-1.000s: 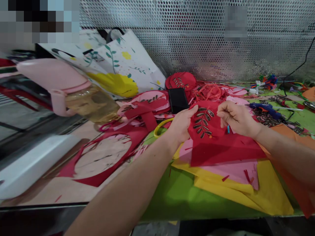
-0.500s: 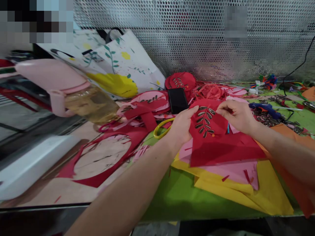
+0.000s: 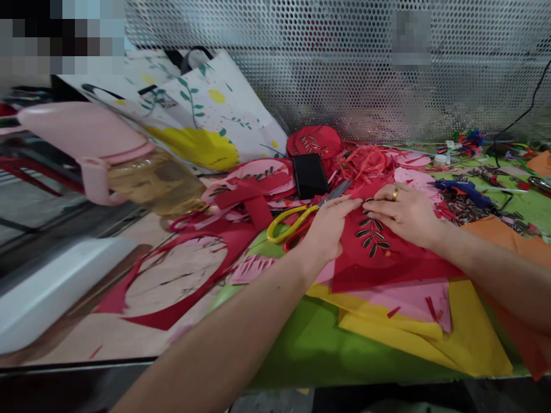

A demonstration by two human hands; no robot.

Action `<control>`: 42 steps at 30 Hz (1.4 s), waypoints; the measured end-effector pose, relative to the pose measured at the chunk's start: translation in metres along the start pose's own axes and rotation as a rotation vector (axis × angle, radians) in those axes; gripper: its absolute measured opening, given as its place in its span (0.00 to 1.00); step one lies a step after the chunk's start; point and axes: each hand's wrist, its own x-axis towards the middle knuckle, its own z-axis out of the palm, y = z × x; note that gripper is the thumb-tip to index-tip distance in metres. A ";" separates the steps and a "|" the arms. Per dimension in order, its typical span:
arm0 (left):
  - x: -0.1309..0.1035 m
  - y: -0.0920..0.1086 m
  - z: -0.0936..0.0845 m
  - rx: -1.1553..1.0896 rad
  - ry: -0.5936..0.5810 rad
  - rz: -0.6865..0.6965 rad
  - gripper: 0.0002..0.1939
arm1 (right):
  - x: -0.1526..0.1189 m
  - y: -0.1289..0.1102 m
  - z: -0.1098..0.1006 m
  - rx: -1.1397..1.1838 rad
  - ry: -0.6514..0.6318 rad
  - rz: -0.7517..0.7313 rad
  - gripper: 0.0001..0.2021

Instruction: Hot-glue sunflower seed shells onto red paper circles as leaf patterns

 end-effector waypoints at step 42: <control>0.011 0.009 -0.006 -0.030 0.110 0.227 0.07 | 0.004 -0.006 -0.009 0.426 0.101 0.139 0.12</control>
